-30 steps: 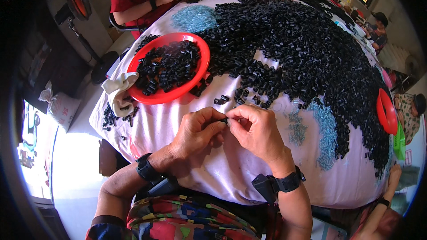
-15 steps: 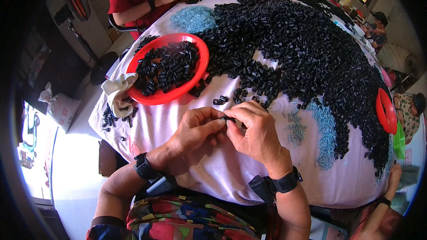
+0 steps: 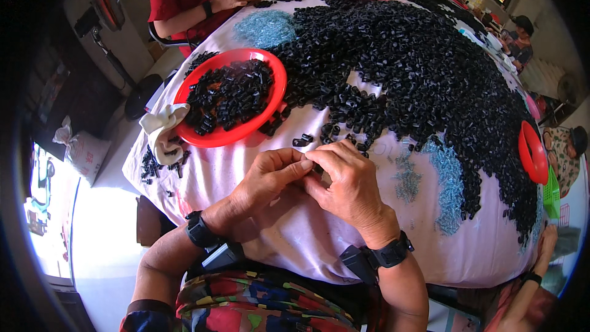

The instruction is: Manually assemble small black plastic or rubber components for shoes at a work table.

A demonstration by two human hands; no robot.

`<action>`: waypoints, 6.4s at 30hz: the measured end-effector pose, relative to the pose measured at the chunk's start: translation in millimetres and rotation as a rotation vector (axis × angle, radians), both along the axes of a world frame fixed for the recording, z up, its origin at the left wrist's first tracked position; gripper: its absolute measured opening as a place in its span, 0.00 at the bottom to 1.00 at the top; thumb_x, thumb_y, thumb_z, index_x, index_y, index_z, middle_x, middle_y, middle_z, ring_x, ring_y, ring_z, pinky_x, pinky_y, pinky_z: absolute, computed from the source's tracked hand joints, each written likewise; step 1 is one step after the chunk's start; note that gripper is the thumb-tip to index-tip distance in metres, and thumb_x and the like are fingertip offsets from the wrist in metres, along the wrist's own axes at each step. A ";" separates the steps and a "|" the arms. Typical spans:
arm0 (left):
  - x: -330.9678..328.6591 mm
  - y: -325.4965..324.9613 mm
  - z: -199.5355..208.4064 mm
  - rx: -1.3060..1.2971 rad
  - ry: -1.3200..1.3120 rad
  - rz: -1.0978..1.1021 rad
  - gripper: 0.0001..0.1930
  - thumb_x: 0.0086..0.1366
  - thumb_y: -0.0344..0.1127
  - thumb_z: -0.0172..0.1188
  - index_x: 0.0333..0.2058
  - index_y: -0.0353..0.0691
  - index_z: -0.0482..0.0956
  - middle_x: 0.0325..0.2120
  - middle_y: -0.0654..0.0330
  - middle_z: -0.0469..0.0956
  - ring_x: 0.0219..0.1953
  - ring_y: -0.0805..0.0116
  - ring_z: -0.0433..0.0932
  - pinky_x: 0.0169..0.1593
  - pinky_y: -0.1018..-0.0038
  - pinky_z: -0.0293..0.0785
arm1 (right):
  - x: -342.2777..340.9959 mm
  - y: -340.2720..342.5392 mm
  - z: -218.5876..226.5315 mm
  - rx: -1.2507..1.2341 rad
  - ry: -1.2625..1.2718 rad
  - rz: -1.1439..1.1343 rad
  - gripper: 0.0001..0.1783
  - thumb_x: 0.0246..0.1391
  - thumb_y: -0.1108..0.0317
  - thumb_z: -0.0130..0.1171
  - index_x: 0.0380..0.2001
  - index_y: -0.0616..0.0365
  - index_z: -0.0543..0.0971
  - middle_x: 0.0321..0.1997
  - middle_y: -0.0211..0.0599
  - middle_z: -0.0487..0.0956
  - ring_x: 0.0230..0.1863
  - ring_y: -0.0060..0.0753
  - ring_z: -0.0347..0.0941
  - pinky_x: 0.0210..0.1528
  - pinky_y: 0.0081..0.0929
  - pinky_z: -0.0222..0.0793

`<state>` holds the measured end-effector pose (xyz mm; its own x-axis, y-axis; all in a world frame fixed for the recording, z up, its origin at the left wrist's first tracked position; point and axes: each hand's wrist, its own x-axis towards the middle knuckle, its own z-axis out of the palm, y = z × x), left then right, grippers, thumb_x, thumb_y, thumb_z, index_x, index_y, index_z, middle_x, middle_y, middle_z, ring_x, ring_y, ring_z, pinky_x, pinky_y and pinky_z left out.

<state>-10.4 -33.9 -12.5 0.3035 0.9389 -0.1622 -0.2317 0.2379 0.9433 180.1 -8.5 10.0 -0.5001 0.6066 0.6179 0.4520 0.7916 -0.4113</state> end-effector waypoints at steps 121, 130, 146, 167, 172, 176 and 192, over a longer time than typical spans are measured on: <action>-3.7 -0.1 7.0 -0.169 -0.074 -0.037 0.16 0.76 0.45 0.58 0.48 0.38 0.82 0.38 0.63 0.85 0.37 0.76 0.83 0.40 0.76 0.80 | 1.1 4.1 -7.4 -0.029 0.024 -0.027 0.24 0.41 0.76 0.74 0.47 0.60 0.84 0.44 0.39 0.82 0.45 0.45 0.78 0.47 0.38 0.78; -8.8 -1.4 7.6 -0.185 -0.119 -0.090 0.19 0.76 0.48 0.58 0.43 0.35 0.84 0.33 0.61 0.85 0.32 0.76 0.81 0.36 0.79 0.77 | 4.0 3.7 -4.7 0.011 -0.009 0.038 0.20 0.47 0.73 0.72 0.46 0.62 0.82 0.43 0.43 0.82 0.44 0.48 0.79 0.46 0.39 0.77; -2.6 -9.7 19.3 -0.308 -0.318 -0.050 0.16 0.77 0.45 0.57 0.46 0.36 0.84 0.38 0.60 0.86 0.39 0.74 0.83 0.43 0.78 0.80 | 1.0 3.1 -1.9 0.080 0.011 0.065 0.18 0.51 0.74 0.70 0.47 0.63 0.81 0.43 0.43 0.82 0.41 0.48 0.78 0.44 0.39 0.77; -8.1 -1.4 2.2 -0.234 -0.214 -0.031 0.10 0.74 0.37 0.61 0.48 0.38 0.82 0.41 0.62 0.84 0.42 0.73 0.83 0.42 0.78 0.81 | 3.6 3.1 0.6 0.035 0.021 0.023 0.25 0.41 0.76 0.76 0.47 0.59 0.84 0.45 0.36 0.83 0.44 0.42 0.78 0.46 0.35 0.78; -12.5 -2.9 2.1 -0.185 -0.329 0.010 0.15 0.75 0.41 0.60 0.48 0.33 0.82 0.42 0.59 0.85 0.41 0.72 0.84 0.40 0.78 0.81 | 4.7 2.6 2.9 0.064 0.060 0.032 0.22 0.44 0.74 0.75 0.47 0.60 0.84 0.41 0.39 0.84 0.40 0.43 0.78 0.43 0.36 0.77; -14.0 -4.1 7.3 -0.160 -0.310 -0.035 0.16 0.76 0.43 0.59 0.49 0.34 0.82 0.42 0.59 0.85 0.42 0.73 0.84 0.42 0.78 0.80 | 2.9 0.9 4.8 0.069 0.078 0.029 0.23 0.44 0.75 0.75 0.47 0.60 0.84 0.40 0.39 0.84 0.38 0.43 0.78 0.42 0.36 0.77; -95.7 47.3 14.5 -0.115 -0.759 0.040 0.17 0.77 0.36 0.54 0.51 0.23 0.77 0.44 0.49 0.84 0.41 0.66 0.86 0.46 0.78 0.84 | 24.0 4.5 5.2 -0.301 -0.214 -0.284 0.07 0.60 0.67 0.67 0.29 0.59 0.86 0.21 0.45 0.81 0.23 0.40 0.81 0.26 0.35 0.73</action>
